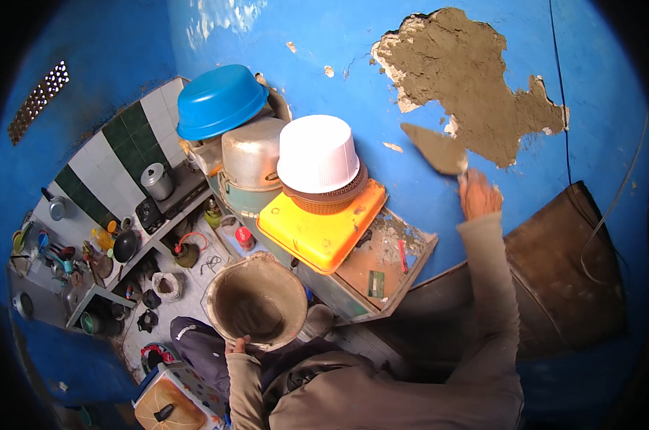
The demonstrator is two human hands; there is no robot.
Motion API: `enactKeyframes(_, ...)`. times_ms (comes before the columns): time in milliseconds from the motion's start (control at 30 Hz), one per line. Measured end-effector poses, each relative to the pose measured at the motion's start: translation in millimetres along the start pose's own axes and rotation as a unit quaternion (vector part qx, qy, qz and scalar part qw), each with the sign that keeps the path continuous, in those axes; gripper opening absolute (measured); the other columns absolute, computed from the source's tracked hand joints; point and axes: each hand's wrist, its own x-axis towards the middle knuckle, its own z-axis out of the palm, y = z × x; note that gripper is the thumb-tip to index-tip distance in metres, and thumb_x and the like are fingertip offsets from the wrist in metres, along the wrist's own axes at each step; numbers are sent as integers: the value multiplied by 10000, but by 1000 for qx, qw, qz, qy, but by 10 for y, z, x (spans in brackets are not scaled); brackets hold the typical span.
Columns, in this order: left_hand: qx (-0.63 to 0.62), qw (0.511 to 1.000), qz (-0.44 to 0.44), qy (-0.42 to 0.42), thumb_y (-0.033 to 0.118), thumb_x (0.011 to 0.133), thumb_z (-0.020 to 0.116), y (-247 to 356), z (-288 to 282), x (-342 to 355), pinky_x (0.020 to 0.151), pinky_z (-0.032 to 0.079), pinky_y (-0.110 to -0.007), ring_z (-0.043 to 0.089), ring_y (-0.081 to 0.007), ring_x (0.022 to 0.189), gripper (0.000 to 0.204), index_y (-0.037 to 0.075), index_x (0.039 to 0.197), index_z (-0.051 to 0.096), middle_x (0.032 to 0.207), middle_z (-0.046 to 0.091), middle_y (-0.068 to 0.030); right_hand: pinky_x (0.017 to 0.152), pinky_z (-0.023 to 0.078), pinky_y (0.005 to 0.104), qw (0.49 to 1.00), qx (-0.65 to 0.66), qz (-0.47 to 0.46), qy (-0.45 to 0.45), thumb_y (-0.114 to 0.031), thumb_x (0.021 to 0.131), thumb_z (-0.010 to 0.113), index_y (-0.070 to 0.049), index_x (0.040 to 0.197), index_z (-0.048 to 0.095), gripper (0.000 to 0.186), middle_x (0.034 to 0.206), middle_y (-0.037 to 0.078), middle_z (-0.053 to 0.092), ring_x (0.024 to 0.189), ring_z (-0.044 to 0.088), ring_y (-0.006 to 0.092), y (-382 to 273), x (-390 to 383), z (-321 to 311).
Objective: The person scoops cement from a bucket with a trowel and applies it to a damaged section of a blue wall, smoothing the surface repeatedly.
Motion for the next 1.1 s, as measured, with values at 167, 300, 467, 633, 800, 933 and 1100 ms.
enactKeyframes(167, -33, 999, -4, -19, 117, 753, 637, -136, -217, 433, 524, 535, -407, 586, -236, 681, 326, 103, 1051, 505, 860, 593, -75, 575, 482, 410, 990, -123, -54, 41, -183, 844, 497, -31, 891, 536, 163, 827, 139, 556, 738, 607, 305, 50, 549, -239)
enactKeyframes(300, -103, 994, 26, -25, 147, 738, 676, -183, -424, 884, 615, 546, -451, 594, -274, 747, 417, 87, 1101, 479, 891, 590, -91, 571, 493, 390, 976, -183, -110, 32, -116, 807, 502, -4, 891, 559, 151, 842, 146, 561, 751, 611, 302, 34, 761, -228)
enactKeyframes(467, -138, 990, 23, 18, 205, 731, 700, -74, -538, 1531, 582, 556, -457, 598, -269, 720, 410, 102, 1070, 494, 887, 590, -83, 577, 503, 377, 956, -266, -120, 11, -102, 791, 496, 0, 838, 577, 139, 846, 153, 571, 715, 619, 307, -20, 1020, -165)
enactKeyframes(633, -144, 988, 59, 8, 162, 723, 692, 41, -751, 2084, 628, 546, -551, 601, -315, 770, 364, 63, 1027, 519, 911, 577, -105, 563, 496, 383, 950, -291, -109, 17, -119, 774, 503, -22, 756, 588, 130, 827, 165, 597, 652, 618, 320, -98, 1195, -232)
enactKeyframes(800, -165, 984, 35, 64, 180, 714, 667, 26, -706, 2267, 613, 539, -534, 582, -303, 655, 256, 25, 870, 537, 746, 553, -112, 594, 482, 441, 957, -269, -111, 10, -297, 836, 515, -25, 751, 610, 301, 797, 172, 612, 693, 602, 360, 72, 1404, -379)
enactKeyframes(933, -135, 987, 24, 84, 247, 690, 708, -72, -683, 2324, 544, 538, -526, 571, -303, 562, 315, 21, 839, 547, 675, 546, -116, 612, 477, 446, 961, -268, -57, -23, -323, 838, 518, -31, 774, 616, 314, 737, 183, 613, 715, 598, 364, 20, 1424, -537)
enactKeyframes(1100, -114, 991, -35, 68, 136, 688, 649, -75, -678, 2321, 550, 551, -506, 587, -308, 644, 305, 34, 949, 528, 798, 565, -126, 636, 480, 450, 962, -269, 17, -49, -318, 854, 492, -32, 805, 621, 318, 779, 179, 627, 742, 604, 370, 78, 1211, -541)
